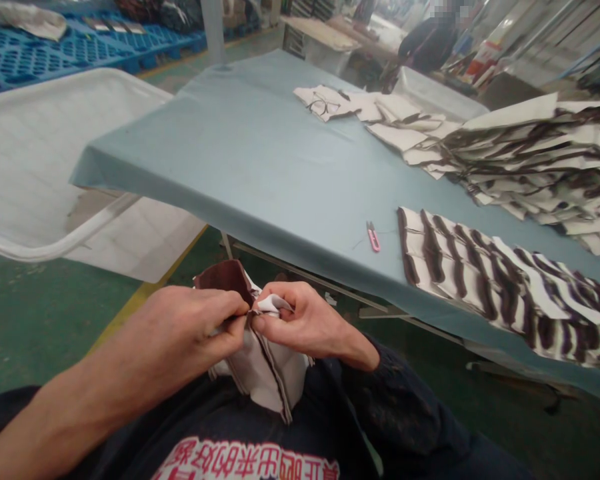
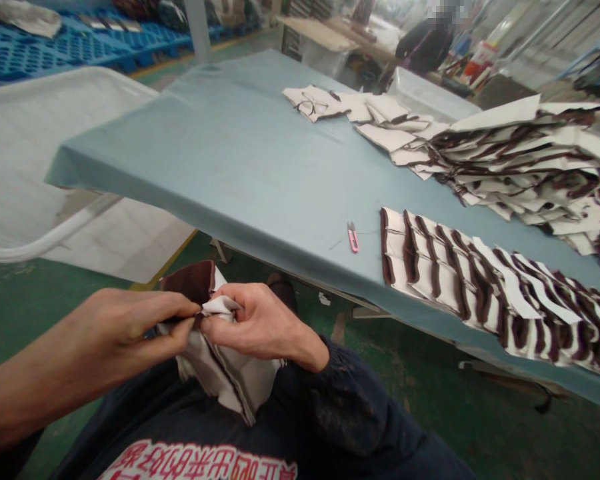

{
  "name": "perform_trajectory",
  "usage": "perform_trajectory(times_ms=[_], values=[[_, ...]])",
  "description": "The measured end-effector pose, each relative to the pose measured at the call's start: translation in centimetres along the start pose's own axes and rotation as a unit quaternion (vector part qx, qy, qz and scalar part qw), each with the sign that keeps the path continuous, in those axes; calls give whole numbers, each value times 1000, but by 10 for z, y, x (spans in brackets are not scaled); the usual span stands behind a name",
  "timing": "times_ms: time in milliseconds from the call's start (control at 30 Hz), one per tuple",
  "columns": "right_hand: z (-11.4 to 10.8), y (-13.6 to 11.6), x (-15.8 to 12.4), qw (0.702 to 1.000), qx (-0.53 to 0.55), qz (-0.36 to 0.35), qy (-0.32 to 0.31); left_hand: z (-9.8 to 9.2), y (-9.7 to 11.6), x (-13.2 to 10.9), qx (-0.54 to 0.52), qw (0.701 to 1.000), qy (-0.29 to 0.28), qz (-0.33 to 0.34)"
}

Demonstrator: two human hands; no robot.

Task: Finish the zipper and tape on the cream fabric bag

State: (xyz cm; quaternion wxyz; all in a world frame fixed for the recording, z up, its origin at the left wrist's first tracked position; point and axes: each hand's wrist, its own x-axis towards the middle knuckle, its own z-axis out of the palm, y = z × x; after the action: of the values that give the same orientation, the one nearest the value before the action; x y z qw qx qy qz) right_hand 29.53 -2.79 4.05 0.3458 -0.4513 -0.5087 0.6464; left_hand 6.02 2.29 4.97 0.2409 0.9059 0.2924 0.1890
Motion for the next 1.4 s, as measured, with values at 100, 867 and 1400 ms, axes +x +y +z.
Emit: perform_trajectory(times_ms=[100, 867, 1400], values=[[2, 1, -4, 1000, -16, 15, 8, -1, 1, 0, -49, 999, 4, -9], [19, 2, 2, 999, -10, 34, -7, 21, -4, -30, -351, 919, 72, -162], [5, -19, -3, 959, -243, -141, 39, -10, -3, -14, -207, 976, -14, -62]])
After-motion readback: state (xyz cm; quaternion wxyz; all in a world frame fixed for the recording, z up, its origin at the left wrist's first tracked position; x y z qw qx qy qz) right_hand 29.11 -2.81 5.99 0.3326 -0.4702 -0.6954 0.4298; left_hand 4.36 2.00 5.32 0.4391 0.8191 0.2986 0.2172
